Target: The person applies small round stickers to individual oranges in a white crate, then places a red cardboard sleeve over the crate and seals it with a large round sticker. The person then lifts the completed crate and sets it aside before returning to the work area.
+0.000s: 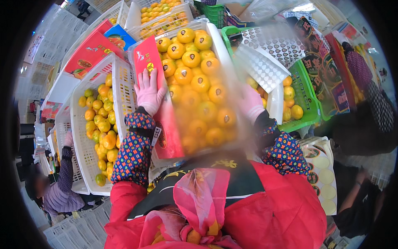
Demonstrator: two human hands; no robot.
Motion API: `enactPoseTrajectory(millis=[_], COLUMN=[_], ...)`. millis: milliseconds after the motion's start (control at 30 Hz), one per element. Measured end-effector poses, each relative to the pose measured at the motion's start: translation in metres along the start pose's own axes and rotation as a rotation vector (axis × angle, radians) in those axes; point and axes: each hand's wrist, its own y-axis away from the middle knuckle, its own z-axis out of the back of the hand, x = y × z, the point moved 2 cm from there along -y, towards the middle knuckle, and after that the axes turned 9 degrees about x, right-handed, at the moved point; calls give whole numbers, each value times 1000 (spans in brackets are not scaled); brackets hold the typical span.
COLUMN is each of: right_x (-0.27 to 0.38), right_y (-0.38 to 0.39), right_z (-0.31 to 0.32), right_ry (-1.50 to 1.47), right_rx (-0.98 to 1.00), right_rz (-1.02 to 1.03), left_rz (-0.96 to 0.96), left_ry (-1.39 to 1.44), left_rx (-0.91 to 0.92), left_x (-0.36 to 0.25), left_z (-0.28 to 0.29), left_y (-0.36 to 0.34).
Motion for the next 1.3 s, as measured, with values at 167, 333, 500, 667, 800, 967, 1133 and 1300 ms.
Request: enactPoseTrajectory(millis=[167,333,500,667,800,967,1133,1300], right_x=[11,-2,-54,-72,-66,-69,-72,-64], right_y=[38,155,195,187,173,163,171,175], right_z=[11,2,-64,-96,-103,-102,-101,-107], right_ry=[-318,-619,-402,-626,-773,-815,-937,-839], right_rx=[21,101,-45,-62,-60,135,101,151], right_rz=[90,-172,-292,-230,-205,-291,-242,-161], left_rz=[-129,-189,-194,-217,-231,-136,-200,-203], left_ry=[24,-29,-16,52,169,293,341,510], left_rx=[-39,-150,-165,-70,182,330,322,374], left_x=[9,4,12,37,52,62,72,88], left_z=[2,-1,-9,-17,-23,-26,-26,-33], left_y=[-57,-108,-155,-209,-249,-275,-273,-276])
